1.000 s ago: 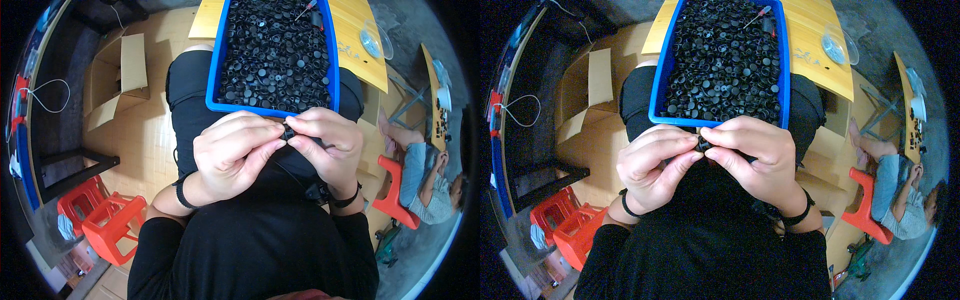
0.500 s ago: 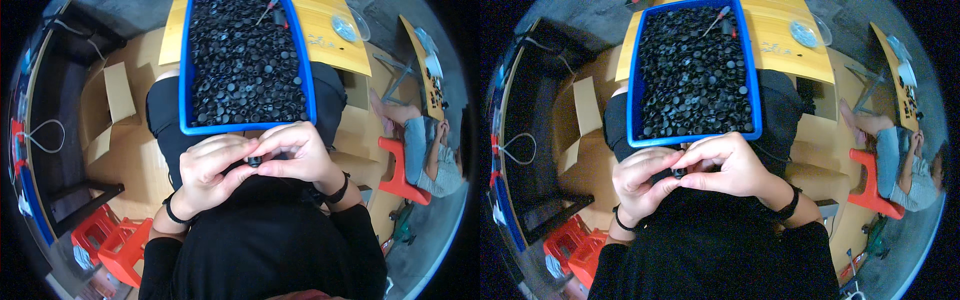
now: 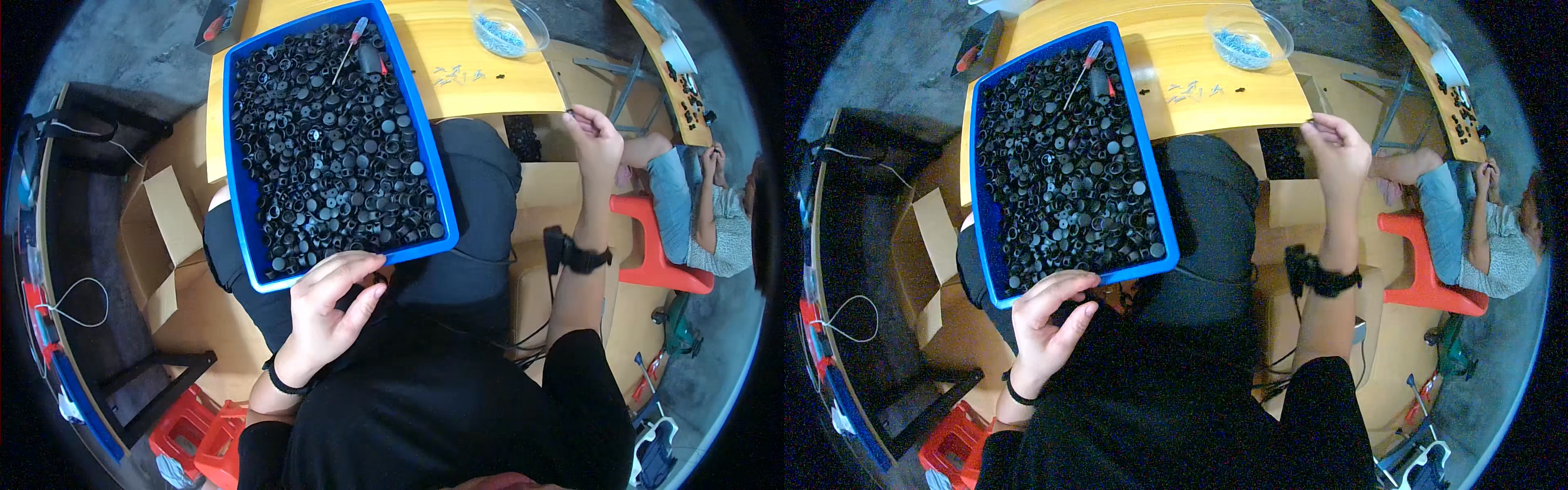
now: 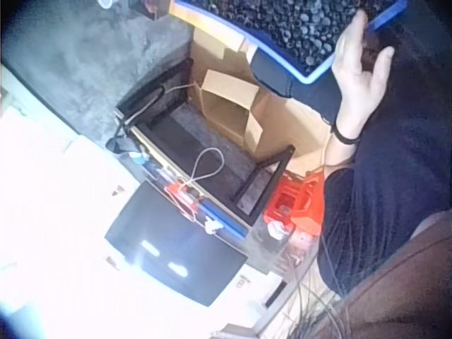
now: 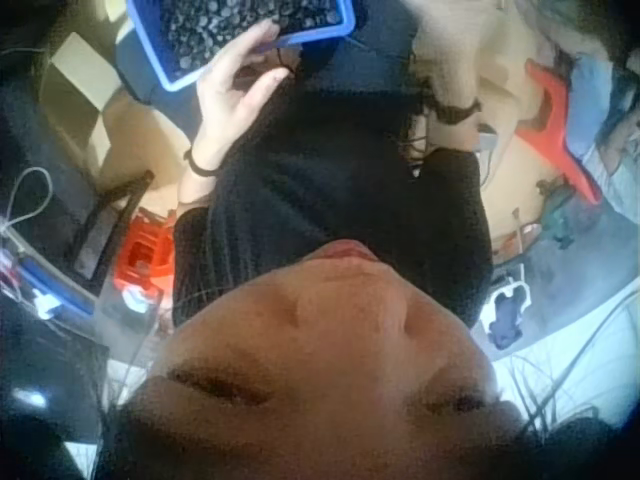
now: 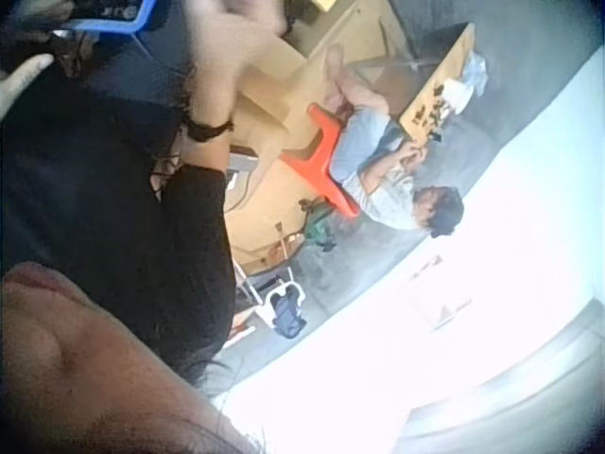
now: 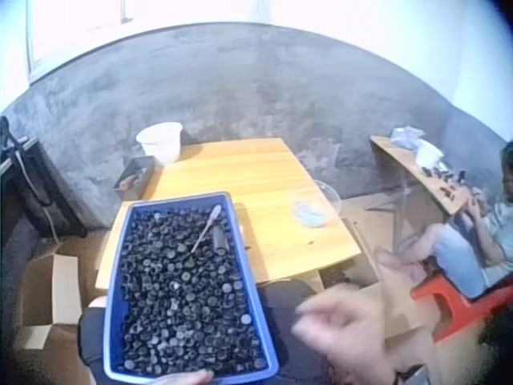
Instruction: Assembling small black plastic components by hand from a blue tray.
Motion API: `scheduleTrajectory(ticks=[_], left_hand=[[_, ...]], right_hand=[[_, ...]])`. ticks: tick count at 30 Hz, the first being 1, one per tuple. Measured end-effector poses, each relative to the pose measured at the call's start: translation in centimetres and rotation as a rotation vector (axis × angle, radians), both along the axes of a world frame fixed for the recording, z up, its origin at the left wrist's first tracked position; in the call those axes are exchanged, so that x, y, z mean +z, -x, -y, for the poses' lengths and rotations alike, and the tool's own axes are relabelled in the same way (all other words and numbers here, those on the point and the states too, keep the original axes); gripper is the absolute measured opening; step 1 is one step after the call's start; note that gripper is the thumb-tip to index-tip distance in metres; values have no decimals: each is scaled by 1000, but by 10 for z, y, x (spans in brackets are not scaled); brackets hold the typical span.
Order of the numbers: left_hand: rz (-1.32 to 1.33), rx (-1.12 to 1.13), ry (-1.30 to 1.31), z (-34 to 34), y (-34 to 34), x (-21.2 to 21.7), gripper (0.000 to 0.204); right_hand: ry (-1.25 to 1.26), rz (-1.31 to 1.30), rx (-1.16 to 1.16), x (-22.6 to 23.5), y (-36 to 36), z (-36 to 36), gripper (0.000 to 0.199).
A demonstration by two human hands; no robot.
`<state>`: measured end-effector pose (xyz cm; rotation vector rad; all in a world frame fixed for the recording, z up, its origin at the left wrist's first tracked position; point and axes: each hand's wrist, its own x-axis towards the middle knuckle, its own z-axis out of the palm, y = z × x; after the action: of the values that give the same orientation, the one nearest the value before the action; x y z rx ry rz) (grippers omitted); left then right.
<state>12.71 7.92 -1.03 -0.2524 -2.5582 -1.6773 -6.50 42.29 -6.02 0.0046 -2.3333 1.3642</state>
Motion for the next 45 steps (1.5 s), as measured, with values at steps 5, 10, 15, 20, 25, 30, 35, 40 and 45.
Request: scheduleTrajectory(ticks=[5,10,15,20,25,30,35,40,45], left_hand=[[-54,-28,69,2,4,4,19],[-13,-17,115,7,2,7,18],[35,36,117,14,-2,12,16],[27,99,141,27,-6,11,15],[-18,169,196,39,-4,11,15],[2,339,342,51,9,3,14],[-42,310,495,42,31,1,12],[-124,248,737,22,61,-15,19],[-93,223,808,19,72,-33,17]], right_hand=[[-394,86,-129,-16,40,-18,18],[-502,-116,510,-3,69,79,14],[-674,-126,741,-3,91,123,13],[-831,-148,828,-9,102,136,10],[-994,-214,862,-2,102,150,6],[-868,-129,826,2,109,143,9],[-111,94,799,48,73,123,10],[89,223,722,49,17,104,9],[375,347,758,43,-34,97,14]])
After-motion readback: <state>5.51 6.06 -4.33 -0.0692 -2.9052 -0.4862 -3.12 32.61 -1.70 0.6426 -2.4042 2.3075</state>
